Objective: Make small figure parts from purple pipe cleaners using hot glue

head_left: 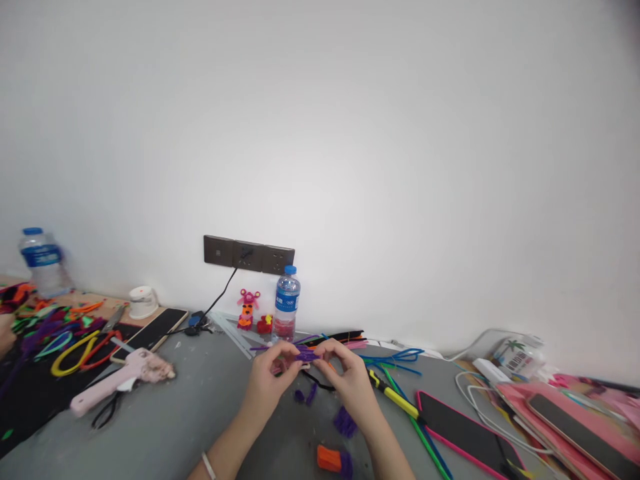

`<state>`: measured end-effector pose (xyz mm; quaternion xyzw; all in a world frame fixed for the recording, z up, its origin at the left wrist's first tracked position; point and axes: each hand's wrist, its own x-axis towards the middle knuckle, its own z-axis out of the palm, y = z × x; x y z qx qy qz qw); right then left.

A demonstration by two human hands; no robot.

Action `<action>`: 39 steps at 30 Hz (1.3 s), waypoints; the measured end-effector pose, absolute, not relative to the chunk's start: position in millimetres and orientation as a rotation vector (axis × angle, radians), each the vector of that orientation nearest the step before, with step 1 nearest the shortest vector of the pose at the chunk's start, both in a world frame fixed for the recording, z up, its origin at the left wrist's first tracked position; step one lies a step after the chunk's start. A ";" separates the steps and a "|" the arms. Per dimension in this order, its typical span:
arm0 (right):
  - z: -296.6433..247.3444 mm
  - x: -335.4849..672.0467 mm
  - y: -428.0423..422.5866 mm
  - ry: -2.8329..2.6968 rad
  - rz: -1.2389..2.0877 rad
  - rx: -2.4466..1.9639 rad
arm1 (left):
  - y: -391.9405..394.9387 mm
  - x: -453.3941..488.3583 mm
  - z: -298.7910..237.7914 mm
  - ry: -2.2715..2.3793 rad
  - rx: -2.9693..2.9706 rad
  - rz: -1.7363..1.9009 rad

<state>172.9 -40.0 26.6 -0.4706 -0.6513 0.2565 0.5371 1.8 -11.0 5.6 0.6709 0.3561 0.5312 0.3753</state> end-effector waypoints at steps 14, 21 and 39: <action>27.5 172.6 -40.4 -1.557 0.588 -1.056 | -12.9 1.5 11.8 0.930 1.733 1.408; 28.5 171.1 -41.4 -1.556 0.588 -1.066 | -14.0 0.7 12.5 0.933 1.732 1.397; 25.7 169.5 -37.1 -1.538 0.523 -1.061 | -12.8 2.8 8.5 0.910 1.677 1.364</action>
